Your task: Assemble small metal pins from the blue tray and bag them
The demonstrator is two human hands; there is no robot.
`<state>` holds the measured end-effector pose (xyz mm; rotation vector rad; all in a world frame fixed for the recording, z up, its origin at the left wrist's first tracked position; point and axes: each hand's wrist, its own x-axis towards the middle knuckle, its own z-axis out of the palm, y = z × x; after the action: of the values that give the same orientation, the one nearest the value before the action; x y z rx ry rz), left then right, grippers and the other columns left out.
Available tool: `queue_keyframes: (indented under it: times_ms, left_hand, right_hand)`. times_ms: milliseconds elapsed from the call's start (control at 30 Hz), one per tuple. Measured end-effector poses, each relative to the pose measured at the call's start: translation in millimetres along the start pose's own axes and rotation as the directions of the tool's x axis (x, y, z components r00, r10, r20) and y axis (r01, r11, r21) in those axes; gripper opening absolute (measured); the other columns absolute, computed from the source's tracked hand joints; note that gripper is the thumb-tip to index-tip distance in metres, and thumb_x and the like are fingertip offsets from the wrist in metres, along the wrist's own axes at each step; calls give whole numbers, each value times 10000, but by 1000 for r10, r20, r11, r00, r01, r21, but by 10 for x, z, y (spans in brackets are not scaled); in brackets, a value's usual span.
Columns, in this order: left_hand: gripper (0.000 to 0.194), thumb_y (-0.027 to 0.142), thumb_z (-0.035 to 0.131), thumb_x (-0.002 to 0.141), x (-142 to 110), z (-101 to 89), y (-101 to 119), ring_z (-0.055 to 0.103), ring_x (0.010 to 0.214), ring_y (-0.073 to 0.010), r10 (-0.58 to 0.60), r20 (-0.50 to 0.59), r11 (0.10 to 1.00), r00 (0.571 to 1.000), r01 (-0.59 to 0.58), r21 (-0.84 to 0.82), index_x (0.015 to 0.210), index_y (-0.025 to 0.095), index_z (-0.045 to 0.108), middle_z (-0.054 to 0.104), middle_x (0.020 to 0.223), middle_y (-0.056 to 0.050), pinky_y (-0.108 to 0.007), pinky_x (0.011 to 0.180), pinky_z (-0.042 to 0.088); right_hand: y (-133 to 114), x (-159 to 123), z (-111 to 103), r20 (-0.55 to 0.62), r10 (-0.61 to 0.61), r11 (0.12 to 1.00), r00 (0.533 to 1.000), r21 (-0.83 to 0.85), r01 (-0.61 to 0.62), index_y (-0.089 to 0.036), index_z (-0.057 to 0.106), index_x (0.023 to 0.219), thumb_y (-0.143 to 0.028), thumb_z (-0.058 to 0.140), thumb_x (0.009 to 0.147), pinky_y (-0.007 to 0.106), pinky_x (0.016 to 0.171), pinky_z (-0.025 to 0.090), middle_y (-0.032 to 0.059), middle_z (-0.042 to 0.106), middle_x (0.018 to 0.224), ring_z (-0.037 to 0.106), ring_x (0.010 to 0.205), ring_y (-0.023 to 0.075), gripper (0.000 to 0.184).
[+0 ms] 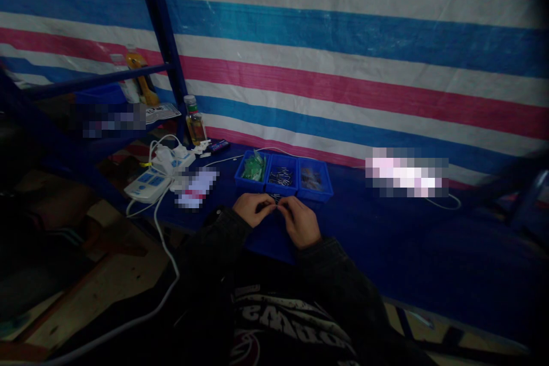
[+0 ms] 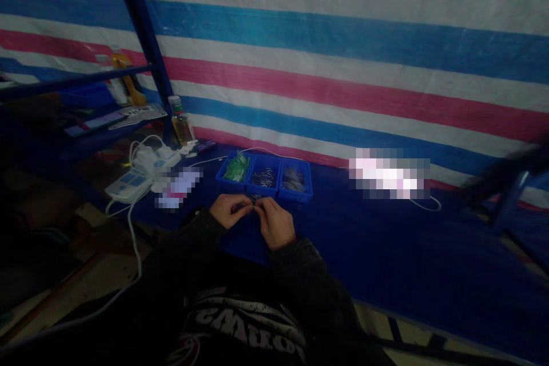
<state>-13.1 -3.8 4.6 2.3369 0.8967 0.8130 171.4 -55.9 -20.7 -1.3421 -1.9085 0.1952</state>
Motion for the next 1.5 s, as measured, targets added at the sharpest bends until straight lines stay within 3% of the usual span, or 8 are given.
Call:
queue_keyframes:
  times_ms: [633, 1133, 1300, 1500]
  left_hand:
    - [158, 270, 605, 890, 1, 15, -13, 605, 617, -106, -1, -4, 1000, 1000, 1, 7, 903, 154, 713, 729, 793, -25, -202, 606, 438]
    - [169, 284, 600, 893, -1, -17, 39, 617, 621, -108, -53, -32, 999, 998, 53, -3, 876, 162, 716, 735, 779, -22, -193, 596, 443]
    - [185, 289, 577, 914, -5, -37, 57, 618, 614, -107, -57, -67, 998, 996, 55, -26, 885, 159, 705, 733, 768, -21, -197, 608, 451]
    - [173, 276, 578, 913, -3, -39, 56, 627, 607, -106, -68, -70, 997, 995, 65, -37, 881, 154, 696, 729, 751, -17, -197, 624, 463]
  right_hand:
    - [2, -2, 6, -18, -2, 1000, 1000, -22, 2, -234, 578, 940, -233, 482, 965, 271, 770, 451, 27, 669, 920, 642, 839, 181, 99]
    - [6, 4, -16, -86, 88, 993, 992, -74, -94, -225, 568, 872, -282, 433, 991, 274, 706, 403, 24, 647, 834, 619, 791, 187, 188]
    - [26, 1, -19, -133, 112, 992, 985, -44, -118, -219, 559, 903, -277, 419, 987, 276, 678, 406, 28, 648, 824, 606, 718, 178, 174]
    - [4, 3, -31, -102, 75, 997, 992, 27, -73, -221, 555, 936, -239, 427, 973, 267, 670, 422, 30, 649, 846, 612, 725, 170, 134]
